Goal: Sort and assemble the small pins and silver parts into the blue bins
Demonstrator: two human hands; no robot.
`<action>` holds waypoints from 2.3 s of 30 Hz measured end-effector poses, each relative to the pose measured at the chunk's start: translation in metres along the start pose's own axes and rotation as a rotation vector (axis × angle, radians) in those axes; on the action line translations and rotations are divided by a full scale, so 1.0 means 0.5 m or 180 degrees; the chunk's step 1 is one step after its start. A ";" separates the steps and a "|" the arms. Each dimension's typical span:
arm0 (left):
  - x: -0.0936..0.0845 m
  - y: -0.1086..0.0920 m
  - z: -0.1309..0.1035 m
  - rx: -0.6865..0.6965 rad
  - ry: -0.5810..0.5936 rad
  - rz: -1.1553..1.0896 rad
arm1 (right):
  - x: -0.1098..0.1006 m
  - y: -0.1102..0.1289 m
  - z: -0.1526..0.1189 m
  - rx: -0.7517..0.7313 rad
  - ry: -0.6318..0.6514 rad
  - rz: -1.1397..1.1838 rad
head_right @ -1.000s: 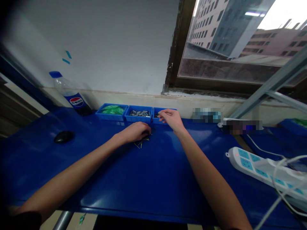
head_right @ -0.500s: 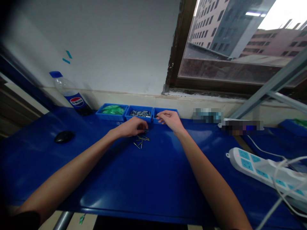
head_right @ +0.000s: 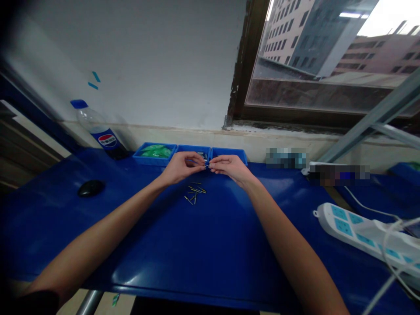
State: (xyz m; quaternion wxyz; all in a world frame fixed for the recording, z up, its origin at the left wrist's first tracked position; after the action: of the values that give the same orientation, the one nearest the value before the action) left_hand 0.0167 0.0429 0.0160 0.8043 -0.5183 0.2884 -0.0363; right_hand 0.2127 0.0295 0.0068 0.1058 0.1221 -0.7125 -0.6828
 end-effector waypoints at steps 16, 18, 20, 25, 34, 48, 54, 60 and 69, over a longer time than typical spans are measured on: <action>0.014 0.035 -0.018 -0.0129 0.1334 0.1597 | -0.053 0.007 0.008 -0.0374 -0.1170 -0.0517; 0.016 0.039 -0.019 -0.0163 0.1348 0.1667 | -0.049 0.004 0.009 -0.0350 -0.1116 -0.0514; 0.018 0.041 -0.020 -0.0159 0.1394 0.1764 | -0.045 0.002 0.010 -0.0334 -0.1081 -0.0505; 0.016 0.038 -0.022 -0.0098 0.1352 0.1939 | -0.041 0.002 0.010 -0.0329 -0.1005 -0.0502; 0.015 0.026 -0.021 0.0320 0.1470 0.2055 | -0.034 0.006 0.008 -0.0264 -0.0920 -0.0512; -0.008 -0.014 -0.006 0.0178 0.0616 0.0835 | -0.011 -0.001 0.004 0.0086 -0.0481 -0.0516; -0.022 -0.021 -0.001 0.0173 -0.0011 0.0480 | 0.000 -0.006 0.002 0.0211 -0.0051 -0.0007; -0.025 -0.036 -0.004 0.0185 -0.0277 0.0406 | -0.002 -0.016 0.005 0.0095 0.0112 0.0214; -0.012 -0.029 -0.004 0.0256 -0.0037 0.0367 | 0.006 -0.012 0.005 0.0068 0.0004 0.0506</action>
State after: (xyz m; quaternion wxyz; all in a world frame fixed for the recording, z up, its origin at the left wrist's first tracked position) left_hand 0.0143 0.0369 0.0304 0.8269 -0.4683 0.3113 0.0015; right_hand 0.2091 0.0305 0.0005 0.1588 0.0667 -0.7271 -0.6645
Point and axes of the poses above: each hand's wrist, its own z-axis towards the middle knuckle, its own x-axis out of the palm, y = z × x, the point moved 4 cm from there along z, towards the middle knuckle, and after that the axes turned 4 degrees about y, right-handed, at the moved point
